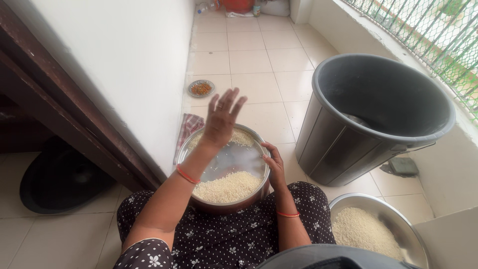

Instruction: The person cleans rice in a metal tray by hand, picking out debris and pushing the grains to one side.

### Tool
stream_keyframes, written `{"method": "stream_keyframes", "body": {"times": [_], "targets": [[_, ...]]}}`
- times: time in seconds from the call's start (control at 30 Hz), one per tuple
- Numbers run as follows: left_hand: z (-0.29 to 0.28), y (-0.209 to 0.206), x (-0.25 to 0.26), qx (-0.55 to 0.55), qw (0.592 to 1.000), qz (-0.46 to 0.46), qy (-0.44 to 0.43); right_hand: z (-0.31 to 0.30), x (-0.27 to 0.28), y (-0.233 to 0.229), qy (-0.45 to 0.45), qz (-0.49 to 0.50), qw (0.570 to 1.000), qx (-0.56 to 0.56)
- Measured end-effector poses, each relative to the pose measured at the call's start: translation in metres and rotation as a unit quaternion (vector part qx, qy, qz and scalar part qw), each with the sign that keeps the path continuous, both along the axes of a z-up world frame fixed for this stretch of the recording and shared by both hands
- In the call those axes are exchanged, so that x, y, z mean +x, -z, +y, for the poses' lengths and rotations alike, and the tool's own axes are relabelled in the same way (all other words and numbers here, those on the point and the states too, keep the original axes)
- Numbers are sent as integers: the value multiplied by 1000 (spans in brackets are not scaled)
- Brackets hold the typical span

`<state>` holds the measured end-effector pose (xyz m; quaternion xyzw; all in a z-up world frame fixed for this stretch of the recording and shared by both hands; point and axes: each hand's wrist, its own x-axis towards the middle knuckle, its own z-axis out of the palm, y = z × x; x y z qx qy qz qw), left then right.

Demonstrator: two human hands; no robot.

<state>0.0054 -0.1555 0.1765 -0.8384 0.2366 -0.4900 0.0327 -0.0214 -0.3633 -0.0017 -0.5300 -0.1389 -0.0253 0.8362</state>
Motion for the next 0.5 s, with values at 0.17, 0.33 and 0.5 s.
{"method": "stream_keyframes", "body": {"times": [0.17,0.33,0.5], "targets": [[9,30,-9,-147,874,462,46,-1,2,4,-6,-1,1000,7],[12,70,-38,-117,757,642,44,-1,1,5,-5,15,1000,-5],[-1,64,-58,-55,778,621,74,1,1,2,5,-8,1000,-8]]}}
